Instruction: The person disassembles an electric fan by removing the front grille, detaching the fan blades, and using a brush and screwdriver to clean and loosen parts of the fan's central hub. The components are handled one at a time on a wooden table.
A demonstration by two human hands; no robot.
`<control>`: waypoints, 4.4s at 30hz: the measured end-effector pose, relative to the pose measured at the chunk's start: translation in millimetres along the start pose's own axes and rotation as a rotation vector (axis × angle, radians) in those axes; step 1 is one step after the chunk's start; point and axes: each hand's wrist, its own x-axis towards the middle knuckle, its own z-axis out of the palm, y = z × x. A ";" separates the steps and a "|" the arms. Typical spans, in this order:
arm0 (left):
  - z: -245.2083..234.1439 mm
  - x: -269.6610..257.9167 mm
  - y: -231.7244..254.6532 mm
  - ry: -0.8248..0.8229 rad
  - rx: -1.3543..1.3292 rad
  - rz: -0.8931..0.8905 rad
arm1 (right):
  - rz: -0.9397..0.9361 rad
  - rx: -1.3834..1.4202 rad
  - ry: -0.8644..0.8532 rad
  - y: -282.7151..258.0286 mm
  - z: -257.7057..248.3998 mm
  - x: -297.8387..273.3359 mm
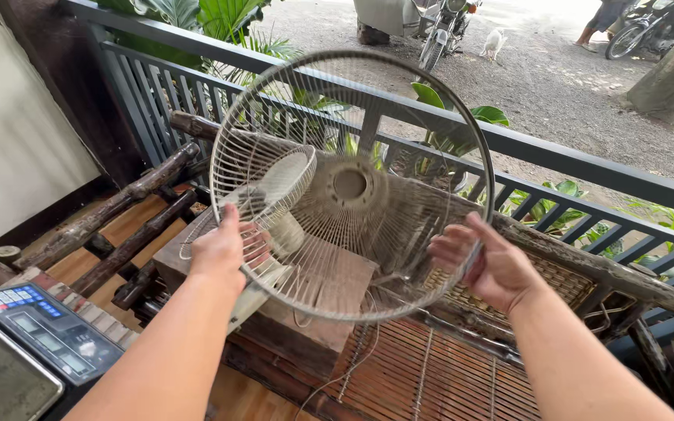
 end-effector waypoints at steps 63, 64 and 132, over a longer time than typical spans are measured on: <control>253.1 -50.0 -136.1 -0.855 0.745 -0.392 | -0.112 0.429 0.820 91.8 -228.3 -133.7; 250.9 -41.6 -149.3 -0.851 0.816 -0.393 | -0.109 0.441 0.831 93.1 -228.0 -133.9; 166.8 -36.9 -139.7 -0.467 0.095 -0.352 | 0.131 0.076 0.284 21.7 -180.5 12.2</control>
